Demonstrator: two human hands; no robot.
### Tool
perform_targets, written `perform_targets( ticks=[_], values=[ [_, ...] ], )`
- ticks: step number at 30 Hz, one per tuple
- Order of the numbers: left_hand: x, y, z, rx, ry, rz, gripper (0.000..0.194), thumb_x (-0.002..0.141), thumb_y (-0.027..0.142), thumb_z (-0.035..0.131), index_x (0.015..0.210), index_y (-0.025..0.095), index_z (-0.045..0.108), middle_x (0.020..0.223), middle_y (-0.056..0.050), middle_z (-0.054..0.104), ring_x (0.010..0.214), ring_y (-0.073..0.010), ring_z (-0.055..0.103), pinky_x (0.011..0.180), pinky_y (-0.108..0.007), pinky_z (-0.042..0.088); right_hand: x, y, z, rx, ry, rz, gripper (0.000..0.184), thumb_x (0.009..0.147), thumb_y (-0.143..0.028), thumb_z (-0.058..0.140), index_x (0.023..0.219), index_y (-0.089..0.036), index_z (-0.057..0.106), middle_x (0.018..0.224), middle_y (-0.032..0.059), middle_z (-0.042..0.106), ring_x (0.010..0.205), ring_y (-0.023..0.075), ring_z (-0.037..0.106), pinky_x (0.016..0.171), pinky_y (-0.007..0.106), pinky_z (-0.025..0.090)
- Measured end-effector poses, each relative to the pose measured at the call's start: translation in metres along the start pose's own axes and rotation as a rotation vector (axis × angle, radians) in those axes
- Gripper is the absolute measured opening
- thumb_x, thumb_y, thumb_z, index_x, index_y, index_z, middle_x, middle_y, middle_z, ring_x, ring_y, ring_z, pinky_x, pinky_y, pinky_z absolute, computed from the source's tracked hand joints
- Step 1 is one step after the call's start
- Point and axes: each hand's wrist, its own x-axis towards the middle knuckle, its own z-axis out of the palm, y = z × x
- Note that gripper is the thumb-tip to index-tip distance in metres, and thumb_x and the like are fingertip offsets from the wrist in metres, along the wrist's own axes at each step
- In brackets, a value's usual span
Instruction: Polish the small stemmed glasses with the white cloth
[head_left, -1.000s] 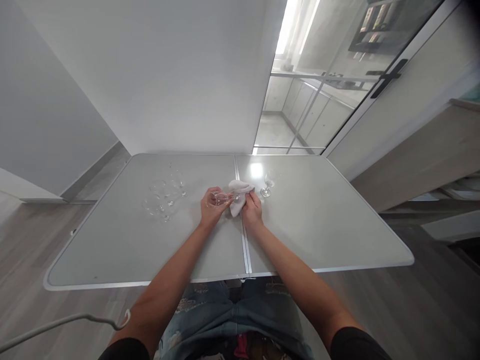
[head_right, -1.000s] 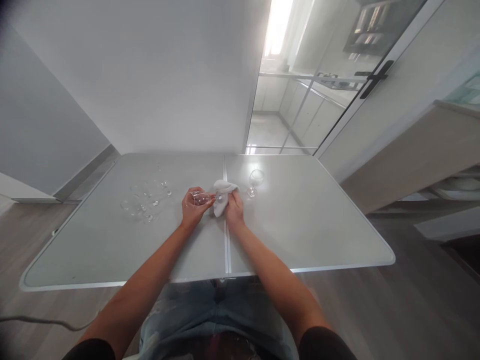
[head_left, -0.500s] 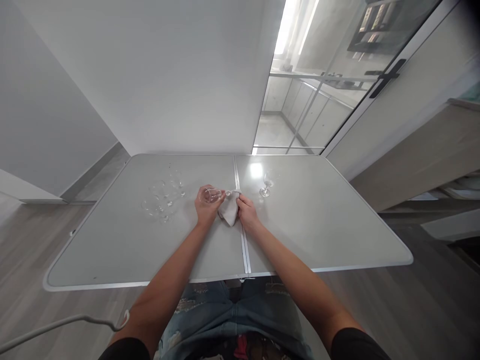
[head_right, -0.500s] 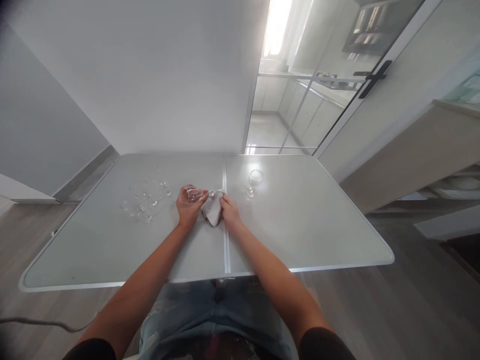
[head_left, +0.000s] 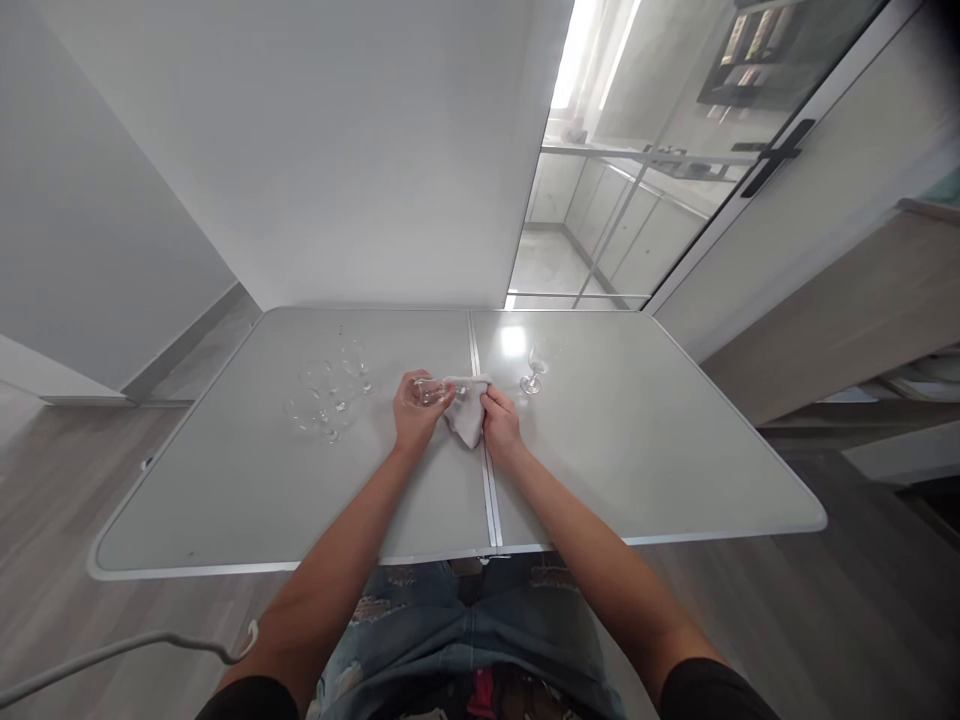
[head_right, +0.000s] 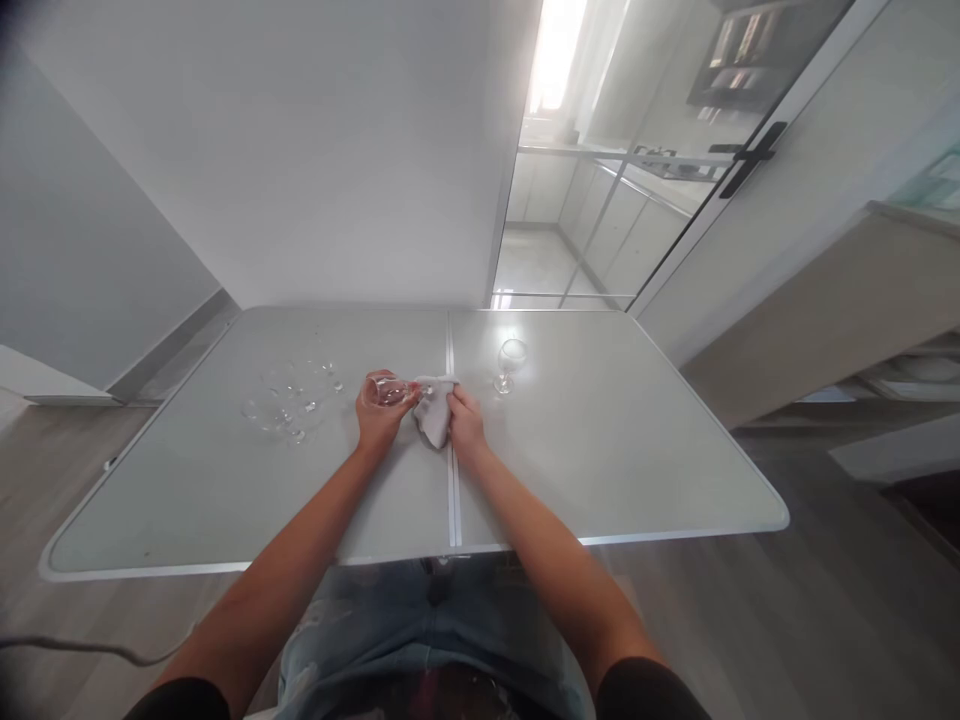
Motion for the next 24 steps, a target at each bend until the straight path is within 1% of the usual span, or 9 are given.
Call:
perform_targets(
  ticks=[2,4,7,10,13,16,18,21,24],
  values=[
    [-0.002,0.001,0.001,0.017,-0.074,-0.005,0.053,0.065,0.035,0.090,0.102,0.021,0.055,0.085,-0.004,0.075,0.087,-0.0234,0.077,0.080,-0.036,0.063,0.002,0.000,0.001,0.041,0.017,-0.037,0.024,0.080,-0.037,0.068,0.099,-0.022,0.073,0.095,0.0021,0.074,0.090,0.0198,0.065,0.084,0.031,0.052],
    [-0.003,0.001,0.001,0.028,-0.102,0.003,0.053,0.064,0.035,0.091,0.102,0.020,0.056,0.086,-0.004,0.075,0.086,-0.0238,0.077,0.079,-0.037,0.063,0.002,0.000,0.001,0.038,-0.011,-0.015,0.025,0.080,-0.037,0.068,0.100,-0.022,0.072,0.095,0.0028,0.074,0.091,0.0202,0.065,0.085,0.032,0.052],
    [0.000,-0.001,0.001,0.017,-0.007,0.026,0.052,0.065,0.034,0.090,0.101,0.021,0.056,0.085,-0.002,0.073,0.086,-0.0228,0.077,0.080,-0.037,0.063,0.001,0.002,-0.002,-0.048,-0.058,0.053,0.017,0.077,-0.033,0.069,0.088,-0.020,0.071,0.083,0.0017,0.071,0.080,0.0189,0.063,0.077,0.031,0.051],
    [0.002,-0.003,0.000,-0.003,0.063,0.031,0.051,0.066,0.034,0.090,0.101,0.021,0.055,0.084,-0.001,0.072,0.087,-0.0214,0.077,0.082,-0.036,0.063,0.000,0.003,-0.005,-0.117,-0.024,0.012,0.014,0.079,-0.032,0.067,0.082,-0.019,0.070,0.076,0.0000,0.068,0.073,0.0168,0.059,0.070,0.028,0.048],
    [0.000,-0.004,-0.001,0.000,-0.001,0.005,0.052,0.065,0.034,0.090,0.102,0.021,0.056,0.084,-0.002,0.073,0.087,-0.0217,0.076,0.081,-0.036,0.063,0.002,0.002,-0.005,-0.064,0.002,-0.062,0.021,0.083,-0.035,0.066,0.095,-0.020,0.072,0.086,0.0012,0.071,0.081,0.0180,0.061,0.074,0.029,0.049],
    [-0.001,-0.004,-0.002,0.032,-0.078,-0.003,0.053,0.063,0.034,0.091,0.102,0.020,0.058,0.085,-0.003,0.074,0.087,-0.0233,0.077,0.080,-0.036,0.063,0.003,0.003,-0.003,-0.017,-0.031,-0.014,0.025,0.081,-0.036,0.067,0.100,-0.020,0.072,0.089,0.0025,0.072,0.085,0.0195,0.063,0.079,0.031,0.050],
    [0.001,-0.006,-0.002,0.039,-0.049,0.010,0.052,0.064,0.034,0.091,0.102,0.020,0.058,0.085,-0.003,0.074,0.087,-0.0232,0.076,0.081,-0.038,0.063,0.003,0.004,-0.005,-0.068,-0.051,0.023,0.019,0.078,-0.034,0.068,0.090,-0.020,0.072,0.083,0.0017,0.070,0.081,0.0189,0.062,0.077,0.030,0.050],
    [0.004,-0.009,-0.003,0.006,0.059,0.021,0.052,0.065,0.034,0.090,0.103,0.022,0.056,0.084,-0.002,0.073,0.087,-0.0219,0.076,0.083,-0.038,0.063,0.002,0.004,-0.009,-0.157,-0.014,-0.002,0.014,0.078,-0.034,0.067,0.079,-0.020,0.069,0.074,-0.0003,0.066,0.074,0.0173,0.058,0.071,0.029,0.048],
    [0.003,-0.012,-0.005,0.005,0.034,-0.009,0.053,0.064,0.033,0.091,0.102,0.022,0.056,0.082,-0.002,0.073,0.086,-0.0216,0.076,0.081,-0.037,0.063,0.004,0.004,-0.010,-0.088,0.014,-0.059,0.020,0.081,-0.037,0.067,0.092,-0.021,0.072,0.085,0.0012,0.070,0.081,0.0186,0.060,0.075,0.030,0.048]
  ],
)
